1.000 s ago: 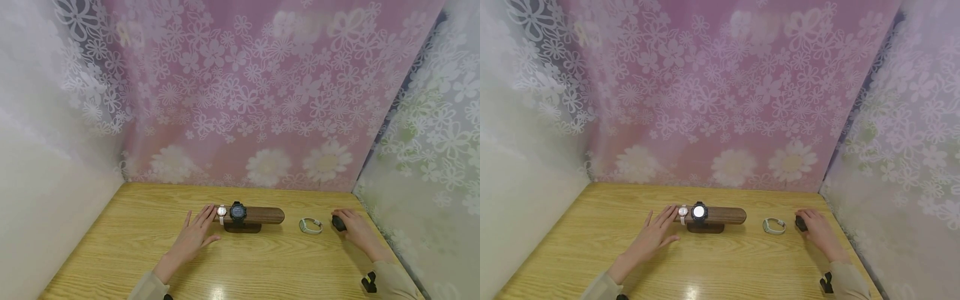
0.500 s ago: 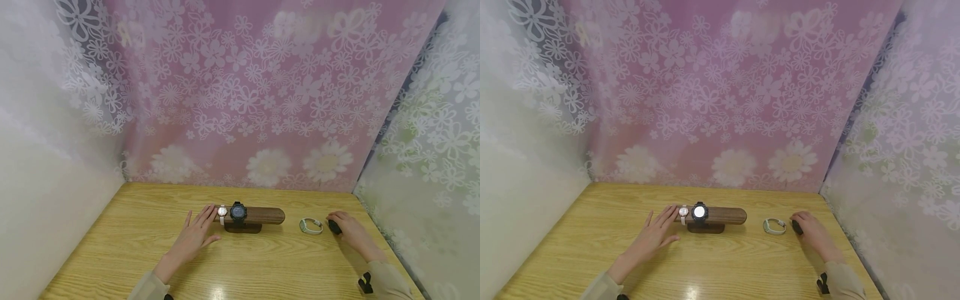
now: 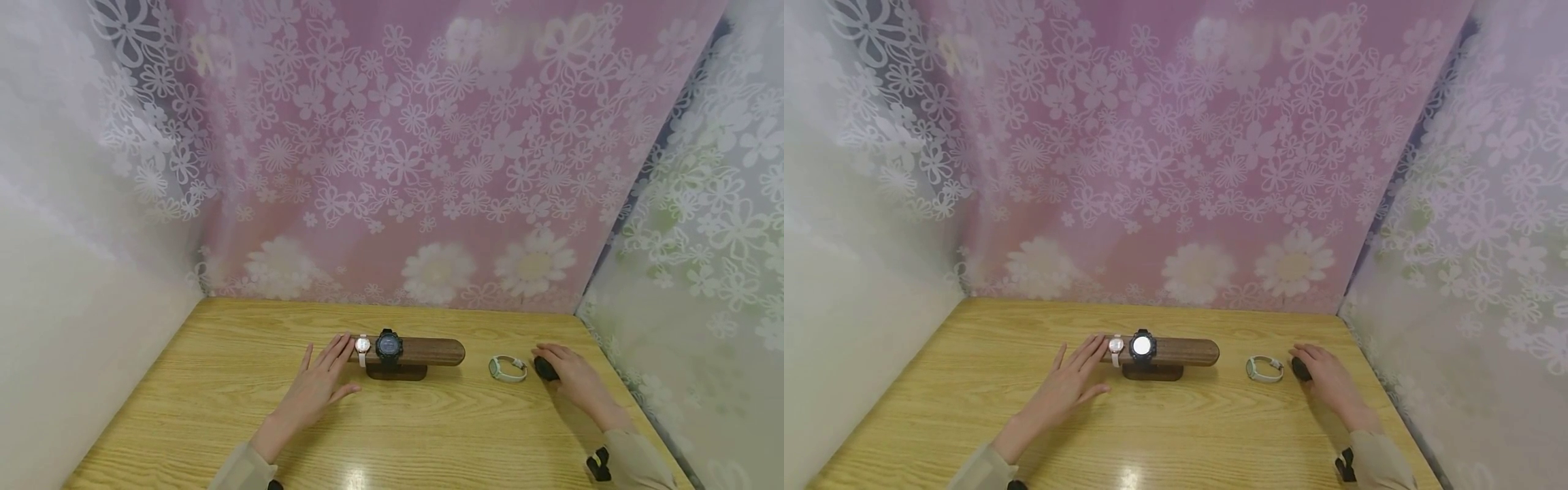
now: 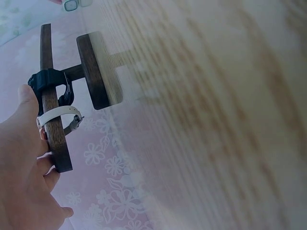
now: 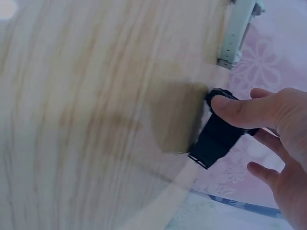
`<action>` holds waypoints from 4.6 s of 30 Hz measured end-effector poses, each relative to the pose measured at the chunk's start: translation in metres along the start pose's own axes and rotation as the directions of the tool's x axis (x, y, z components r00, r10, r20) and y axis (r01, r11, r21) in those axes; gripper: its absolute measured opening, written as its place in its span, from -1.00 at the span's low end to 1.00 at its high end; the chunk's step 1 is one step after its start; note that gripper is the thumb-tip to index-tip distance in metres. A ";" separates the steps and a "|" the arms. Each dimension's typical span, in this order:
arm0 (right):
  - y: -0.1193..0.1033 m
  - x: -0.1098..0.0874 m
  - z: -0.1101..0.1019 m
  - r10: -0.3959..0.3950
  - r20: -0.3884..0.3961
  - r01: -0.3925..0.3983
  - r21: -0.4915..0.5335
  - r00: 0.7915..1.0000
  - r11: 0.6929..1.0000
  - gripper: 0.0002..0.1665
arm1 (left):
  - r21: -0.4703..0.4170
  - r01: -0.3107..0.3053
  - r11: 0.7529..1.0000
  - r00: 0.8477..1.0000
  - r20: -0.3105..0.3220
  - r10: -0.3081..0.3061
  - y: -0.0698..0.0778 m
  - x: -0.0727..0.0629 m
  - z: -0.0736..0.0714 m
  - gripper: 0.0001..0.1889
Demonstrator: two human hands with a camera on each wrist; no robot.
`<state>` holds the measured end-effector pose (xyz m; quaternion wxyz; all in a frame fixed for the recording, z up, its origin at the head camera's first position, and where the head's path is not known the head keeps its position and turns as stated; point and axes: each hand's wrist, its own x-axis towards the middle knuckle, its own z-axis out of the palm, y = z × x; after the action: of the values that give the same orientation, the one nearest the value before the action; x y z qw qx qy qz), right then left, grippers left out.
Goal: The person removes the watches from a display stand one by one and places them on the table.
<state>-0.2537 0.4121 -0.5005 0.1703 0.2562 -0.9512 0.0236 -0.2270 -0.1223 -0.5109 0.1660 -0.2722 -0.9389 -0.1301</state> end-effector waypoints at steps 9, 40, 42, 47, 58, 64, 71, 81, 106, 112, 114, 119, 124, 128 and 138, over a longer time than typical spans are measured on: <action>-0.005 0.001 -0.006 -0.023 -0.140 0.020 -0.023 0.990 1.000 -0.26 | -0.009 0.002 1.000 1.000 0.001 -0.002 0.000 -0.001 0.001 -0.08; -0.078 0.058 -0.007 -0.084 -0.308 0.106 0.055 0.948 0.993 -0.36 | -0.031 0.002 1.000 1.000 -0.012 -0.002 -0.001 0.002 0.003 -0.08; -0.085 0.063 -0.006 -0.093 -0.311 0.115 0.053 0.946 0.992 -0.31 | -0.031 0.001 1.000 1.000 -0.015 -0.001 -0.001 0.002 0.003 -0.08; -0.105 0.073 -0.004 -0.142 -0.328 0.169 0.054 0.934 0.984 -0.13 | -0.028 0.000 1.000 1.000 -0.011 0.000 -0.001 0.001 0.002 -0.08; -0.152 0.083 0.003 -0.152 -0.182 0.172 0.098 0.971 0.980 -0.06 | -0.025 0.000 1.000 1.000 -0.001 0.000 -0.002 0.001 0.001 -0.08; -0.170 0.084 0.013 -0.185 -0.130 0.196 0.074 0.974 0.978 0.01 | -0.020 0.006 1.000 1.000 0.002 -0.006 -0.002 0.001 0.000 -0.08; -0.182 0.086 0.022 -0.227 -0.123 0.235 0.056 0.966 0.970 0.01 | -0.032 0.019 0.999 1.000 0.020 -0.018 0.000 0.001 -0.002 -0.09; -0.186 0.083 0.023 -0.194 -0.065 0.200 0.095 0.979 0.975 -0.07 | -0.043 0.007 0.999 1.000 -0.017 -0.008 -0.001 0.005 -0.002 -0.16; -0.187 0.083 0.018 -0.175 -0.055 0.182 0.193 0.983 0.964 -0.06 | -0.079 -0.025 0.997 0.999 -0.030 0.022 -0.006 0.046 0.001 -0.35; -0.186 0.083 0.018 -0.177 -0.054 0.184 0.184 0.983 0.965 -0.06 | -0.083 -0.062 0.995 0.996 -0.065 0.056 -0.010 0.048 0.002 -0.37; -0.186 0.084 0.018 -0.177 -0.048 0.183 0.190 0.983 0.965 -0.05 | -0.069 -0.080 0.994 0.994 -0.081 0.074 -0.012 0.048 0.002 -0.37; -0.186 0.085 0.017 -0.184 -0.028 0.186 0.191 0.982 0.964 -0.05 | -0.033 -0.116 0.993 0.988 -0.102 0.112 -0.017 0.049 0.002 -0.38; -0.186 0.085 0.016 -0.190 -0.030 0.192 0.184 0.981 0.964 -0.05 | -0.046 -0.141 0.989 0.984 -0.119 0.134 -0.022 0.050 0.001 -0.39; -0.185 0.085 0.016 -0.196 -0.041 0.200 0.178 0.980 0.963 -0.04 | -0.053 -0.154 0.987 0.980 -0.137 0.146 -0.026 0.049 -0.002 -0.39; -0.184 0.084 0.017 -0.194 -0.036 0.198 0.186 0.980 0.962 -0.03 | 0.004 -0.179 0.984 0.967 -0.181 0.177 -0.035 0.043 -0.007 -0.42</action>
<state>-0.2360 0.2094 -0.4957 0.1550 0.3638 -0.9132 0.0991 -0.2793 -0.1333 -0.4931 0.2599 -0.3435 -0.8908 -0.1446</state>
